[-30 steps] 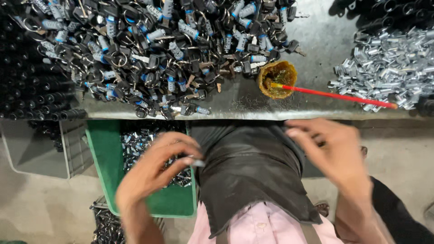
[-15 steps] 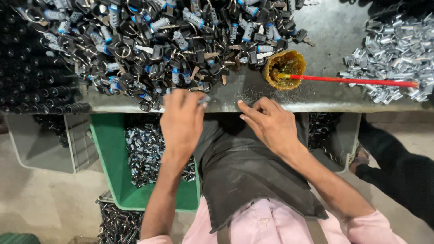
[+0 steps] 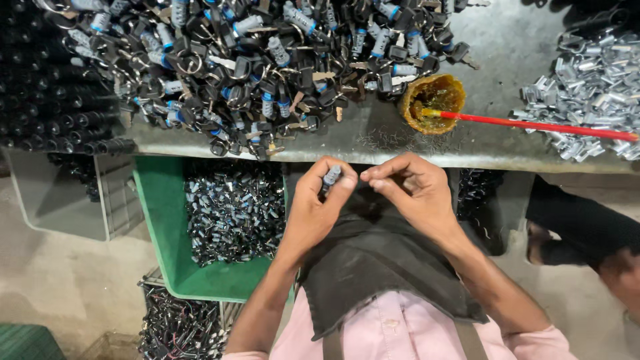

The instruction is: The person repeatedly picks small key components from a pile on a metal table, inserts a pin into each, and places the assembled units into a green bin. A red-handled brush and a small container of yellow paste are visible on the table but not used during the clip.

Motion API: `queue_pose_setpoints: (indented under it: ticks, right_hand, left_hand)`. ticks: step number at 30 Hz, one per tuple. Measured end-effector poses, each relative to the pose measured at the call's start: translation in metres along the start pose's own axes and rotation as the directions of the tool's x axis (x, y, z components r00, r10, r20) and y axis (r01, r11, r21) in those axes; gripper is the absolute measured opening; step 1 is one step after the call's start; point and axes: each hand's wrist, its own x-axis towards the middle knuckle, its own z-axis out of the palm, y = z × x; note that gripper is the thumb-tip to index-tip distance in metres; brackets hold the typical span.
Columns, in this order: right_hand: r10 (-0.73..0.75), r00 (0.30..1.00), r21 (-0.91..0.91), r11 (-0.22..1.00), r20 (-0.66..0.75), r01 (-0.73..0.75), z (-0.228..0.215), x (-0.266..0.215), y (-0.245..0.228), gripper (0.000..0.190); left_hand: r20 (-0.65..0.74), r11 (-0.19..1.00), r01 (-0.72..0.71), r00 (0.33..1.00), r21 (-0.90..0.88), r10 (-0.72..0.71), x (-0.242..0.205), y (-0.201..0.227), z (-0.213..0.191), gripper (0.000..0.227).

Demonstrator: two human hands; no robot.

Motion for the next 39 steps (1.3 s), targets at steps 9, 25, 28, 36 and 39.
queue_pose_setpoints:
  ticks: [9, 25, 28, 36, 39]
  right_hand:
    - [0.079, 0.997, 0.270, 0.960, -0.015, -0.072, -0.006, -0.009, 0.015, 0.012]
    - [-0.165, 0.986, -0.330, 0.930, 0.020, 0.162, -0.002, 0.003, -0.003, 0.016]
    - [-0.281, 0.960, -0.549, 0.802, -0.001, 0.234, 0.007, 0.008, -0.007, 0.017]
    - [-0.182, 0.973, -0.379, 0.918, -0.139, 0.118, 0.005, 0.009, 0.006, 0.013]
    - [-0.103, 0.986, -0.116, 0.989, -0.133, 0.087, 0.001, 0.004, 0.015, 0.012]
  left_hand:
    - [0.059, 0.995, 0.096, 0.994, -0.036, -0.094, 0.007, -0.001, 0.004, 0.009]
    - [0.159, 0.978, 0.070, 0.982, 0.196, -0.102, 0.018, -0.005, 0.003, 0.021]
    - [0.034, 0.913, 0.119, 0.989, 0.391, -0.143, 0.026, 0.000, 0.009, 0.021]
    - [0.020, 0.962, 0.028, 0.999, 0.272, -0.035, 0.036, -0.004, 0.014, 0.016]
    - [0.179, 1.000, 0.016, 0.984, 0.005, -0.017, 0.035, -0.010, 0.003, 0.015]
